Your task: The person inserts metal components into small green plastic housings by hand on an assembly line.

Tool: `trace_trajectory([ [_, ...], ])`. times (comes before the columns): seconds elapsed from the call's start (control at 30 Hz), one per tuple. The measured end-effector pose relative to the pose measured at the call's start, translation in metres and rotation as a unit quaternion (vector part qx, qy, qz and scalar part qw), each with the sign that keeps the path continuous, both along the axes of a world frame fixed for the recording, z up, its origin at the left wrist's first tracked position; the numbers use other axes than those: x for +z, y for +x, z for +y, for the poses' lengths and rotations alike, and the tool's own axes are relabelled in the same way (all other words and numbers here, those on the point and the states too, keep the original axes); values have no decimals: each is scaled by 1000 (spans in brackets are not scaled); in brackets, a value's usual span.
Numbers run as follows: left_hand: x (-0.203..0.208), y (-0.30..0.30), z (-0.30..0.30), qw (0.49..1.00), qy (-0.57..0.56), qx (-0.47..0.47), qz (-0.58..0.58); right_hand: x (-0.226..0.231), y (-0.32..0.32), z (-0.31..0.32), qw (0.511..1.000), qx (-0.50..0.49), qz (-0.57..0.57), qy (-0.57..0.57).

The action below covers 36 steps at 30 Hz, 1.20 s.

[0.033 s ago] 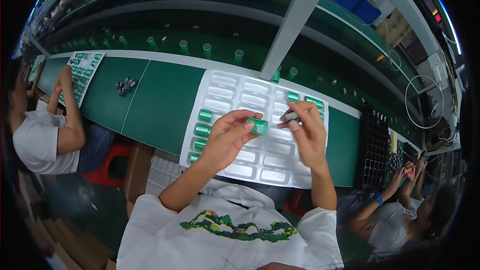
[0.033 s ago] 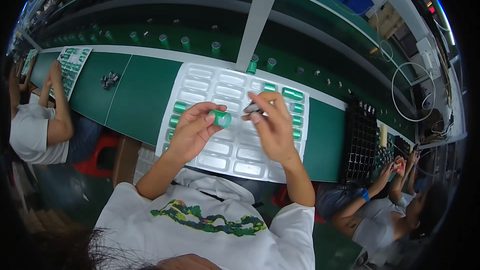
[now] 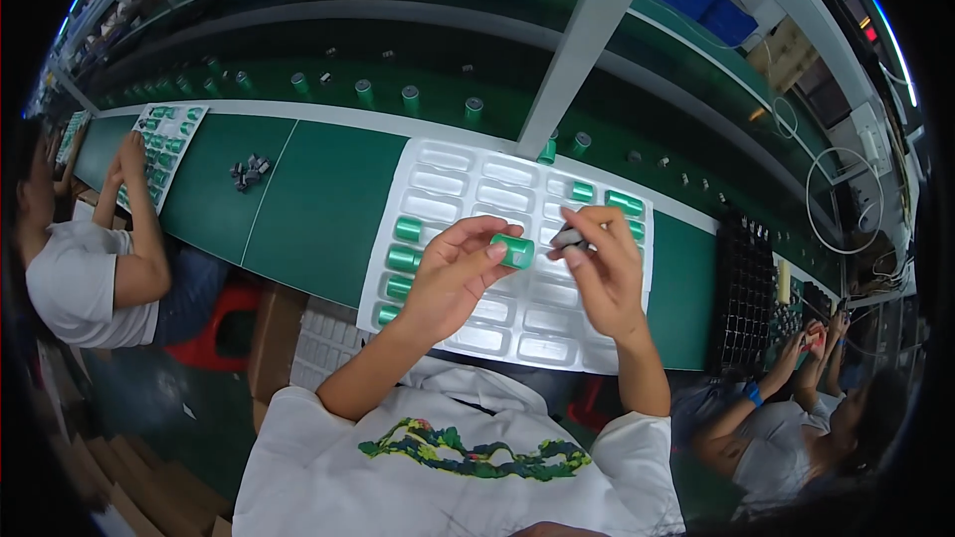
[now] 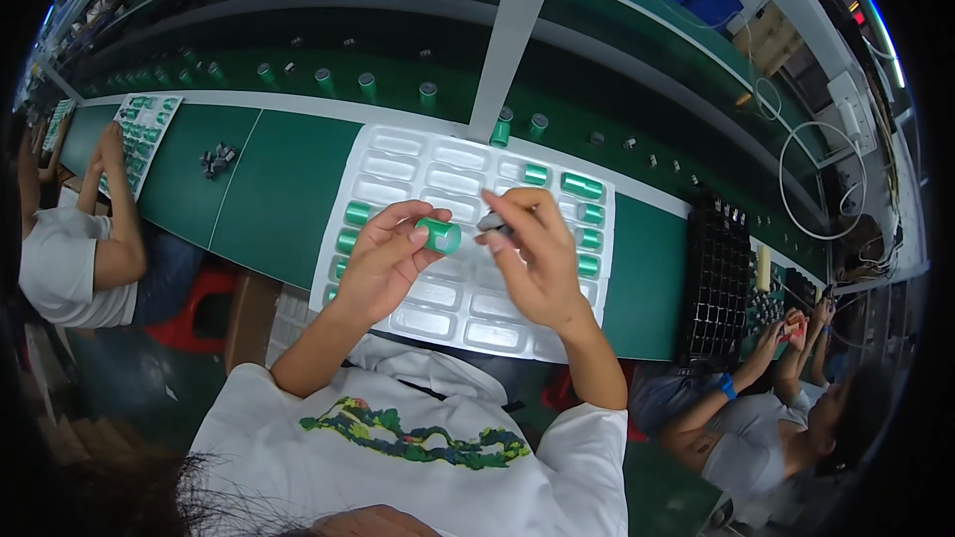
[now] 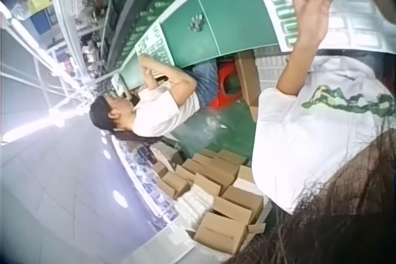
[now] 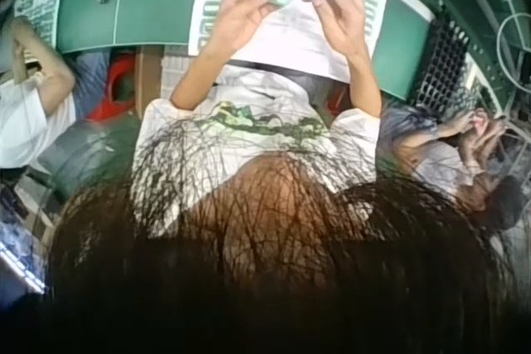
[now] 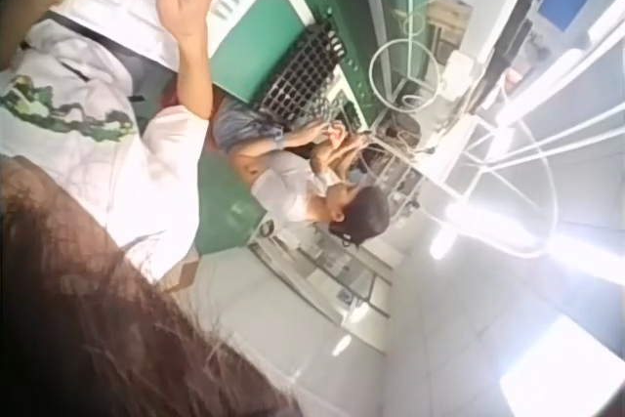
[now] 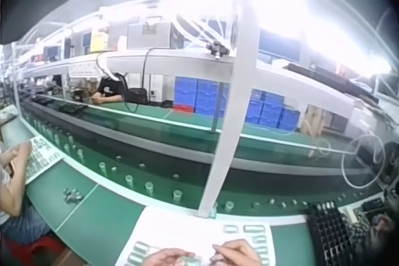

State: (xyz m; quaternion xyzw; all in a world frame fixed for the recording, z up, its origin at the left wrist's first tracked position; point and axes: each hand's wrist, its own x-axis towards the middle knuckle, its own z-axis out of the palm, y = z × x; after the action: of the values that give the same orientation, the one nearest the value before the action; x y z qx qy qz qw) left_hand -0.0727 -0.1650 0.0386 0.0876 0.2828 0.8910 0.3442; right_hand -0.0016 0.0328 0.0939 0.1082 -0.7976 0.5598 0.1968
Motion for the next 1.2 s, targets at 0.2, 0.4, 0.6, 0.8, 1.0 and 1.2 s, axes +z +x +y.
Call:
trace_trajectory([
  [0.2, 5, 9, 5, 1000, 13, -3, -17, -5, 2, -5, 998, -16, 46, 48],
  [0.4, 5, 9, 1, 1000, -5, -11, -28, 6, -2, -4, 972, -3, 124, 200],
  [0.6, 13, 12, 4, 998, -65, -4, 27, 12, -5, -7, 914, -36, 196, 353],
  [0.8, 0, 7, 12, 987, -124, -6, 106, -1, -9, -20, 914, -32, 197, 354],
  [1.0, -18, -8, 14, 965, -166, 15, 204, -23, -21, -20, 915, -26, 213, 340],
  [1.2, -12, -34, -41, 593, -566, 149, 553, -52, -90, 80, 935, -217, -2, 282],
])
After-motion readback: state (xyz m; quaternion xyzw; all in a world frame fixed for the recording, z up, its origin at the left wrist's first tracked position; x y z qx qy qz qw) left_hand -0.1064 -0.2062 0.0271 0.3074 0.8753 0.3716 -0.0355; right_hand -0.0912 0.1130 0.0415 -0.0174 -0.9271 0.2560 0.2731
